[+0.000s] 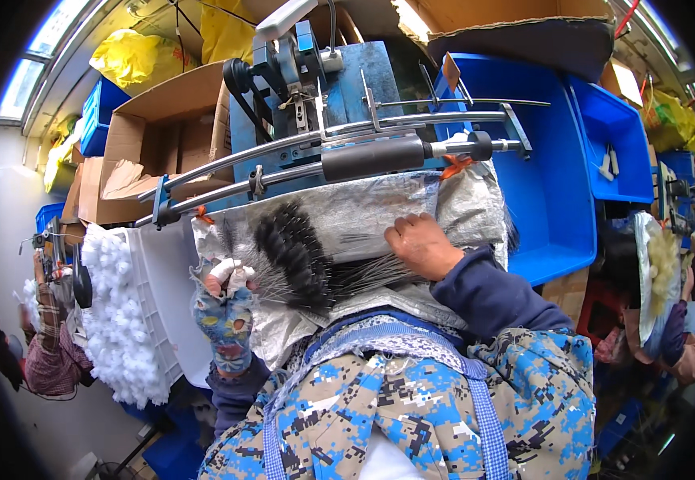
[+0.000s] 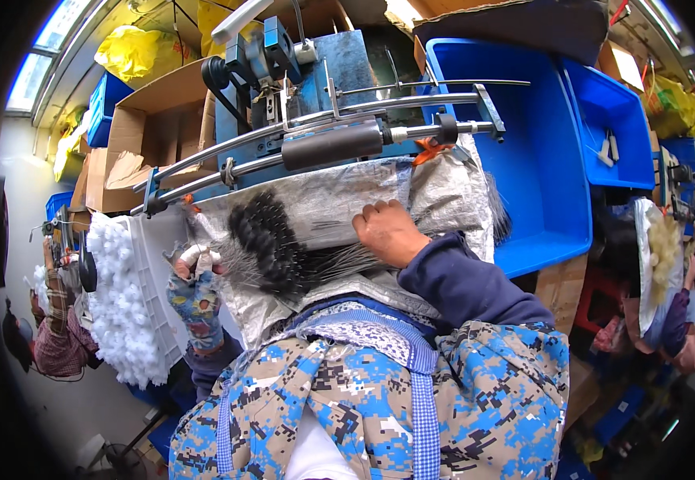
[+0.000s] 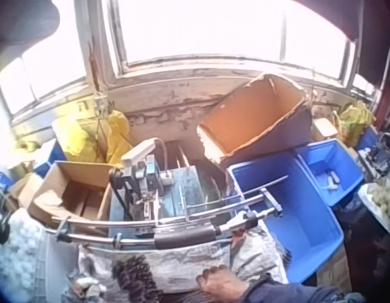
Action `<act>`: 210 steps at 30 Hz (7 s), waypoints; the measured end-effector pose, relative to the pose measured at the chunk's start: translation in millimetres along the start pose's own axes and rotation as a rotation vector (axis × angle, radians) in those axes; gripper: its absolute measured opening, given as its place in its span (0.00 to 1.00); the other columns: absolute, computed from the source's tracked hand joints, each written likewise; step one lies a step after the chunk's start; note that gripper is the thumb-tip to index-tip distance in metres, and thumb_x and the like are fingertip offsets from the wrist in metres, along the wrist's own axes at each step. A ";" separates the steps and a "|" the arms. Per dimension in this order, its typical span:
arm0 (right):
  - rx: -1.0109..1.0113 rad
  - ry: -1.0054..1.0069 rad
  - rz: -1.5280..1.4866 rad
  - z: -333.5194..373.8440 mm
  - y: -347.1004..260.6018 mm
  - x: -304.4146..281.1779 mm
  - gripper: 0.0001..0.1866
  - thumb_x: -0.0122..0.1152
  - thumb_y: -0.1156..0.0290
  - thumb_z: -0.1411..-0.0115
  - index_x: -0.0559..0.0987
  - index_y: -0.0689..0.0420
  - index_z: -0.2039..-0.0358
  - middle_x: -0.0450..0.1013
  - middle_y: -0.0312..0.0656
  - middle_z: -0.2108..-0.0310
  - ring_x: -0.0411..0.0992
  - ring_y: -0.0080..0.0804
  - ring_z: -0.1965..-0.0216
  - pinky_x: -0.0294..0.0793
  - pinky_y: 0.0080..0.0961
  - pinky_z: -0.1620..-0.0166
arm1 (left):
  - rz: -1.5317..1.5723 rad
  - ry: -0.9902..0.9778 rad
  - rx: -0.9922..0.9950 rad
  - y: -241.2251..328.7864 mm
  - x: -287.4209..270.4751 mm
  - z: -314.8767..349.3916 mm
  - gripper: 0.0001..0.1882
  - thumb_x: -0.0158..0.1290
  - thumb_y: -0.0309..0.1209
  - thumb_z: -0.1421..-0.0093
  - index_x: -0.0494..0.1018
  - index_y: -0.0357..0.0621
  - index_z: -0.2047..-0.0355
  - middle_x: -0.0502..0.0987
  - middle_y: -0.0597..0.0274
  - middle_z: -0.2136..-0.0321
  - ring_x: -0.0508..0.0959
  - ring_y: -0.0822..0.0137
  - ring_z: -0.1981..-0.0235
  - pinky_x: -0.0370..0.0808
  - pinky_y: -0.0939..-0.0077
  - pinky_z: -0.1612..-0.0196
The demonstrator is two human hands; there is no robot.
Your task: The person operates a blue machine by repeatedly pulling a lever with their right hand while holding a bundle of dark fibers with their left hand. The person wears patterned gloves and a camouflage-patterned jacket. The machine appears to process the fibers as the lever is actuated.
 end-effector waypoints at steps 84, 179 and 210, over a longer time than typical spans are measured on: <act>0.288 0.465 0.109 -136.0 108.8 -128.4 0.25 0.62 0.59 0.54 0.73 0.63 0.58 0.54 0.52 0.46 0.55 0.48 0.48 0.57 0.45 0.49 | 0.573 -0.257 0.344 52.9 -3.7 -34.5 0.08 0.44 0.31 0.38 0.68 0.39 0.64 0.71 0.56 0.80 0.67 0.69 0.84 0.63 0.77 0.83; 0.281 0.327 0.077 -177.8 104.0 -123.3 0.08 0.50 0.72 0.50 0.76 0.56 0.70 0.72 0.44 0.64 0.69 0.41 0.60 0.68 0.38 0.61 | -0.097 -0.029 0.109 1.1 5.6 -20.3 0.05 0.53 0.20 0.46 0.72 0.36 0.67 0.77 0.58 0.76 0.76 0.73 0.74 0.73 0.81 0.68; 0.326 0.386 0.033 -125.7 105.6 -124.0 0.27 0.63 0.59 0.54 0.72 0.63 0.56 0.53 0.51 0.46 0.55 0.46 0.48 0.57 0.43 0.50 | -0.147 -0.085 0.051 -13.1 1.3 -18.6 0.07 0.52 0.21 0.46 0.72 0.35 0.66 0.77 0.59 0.75 0.76 0.72 0.73 0.72 0.81 0.68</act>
Point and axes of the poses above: each hand's wrist, its own z-axis away from the middle knuckle, its own x-axis out of the palm, y = z × x, the point moved 10 cm from there along -z, towards the middle knuckle
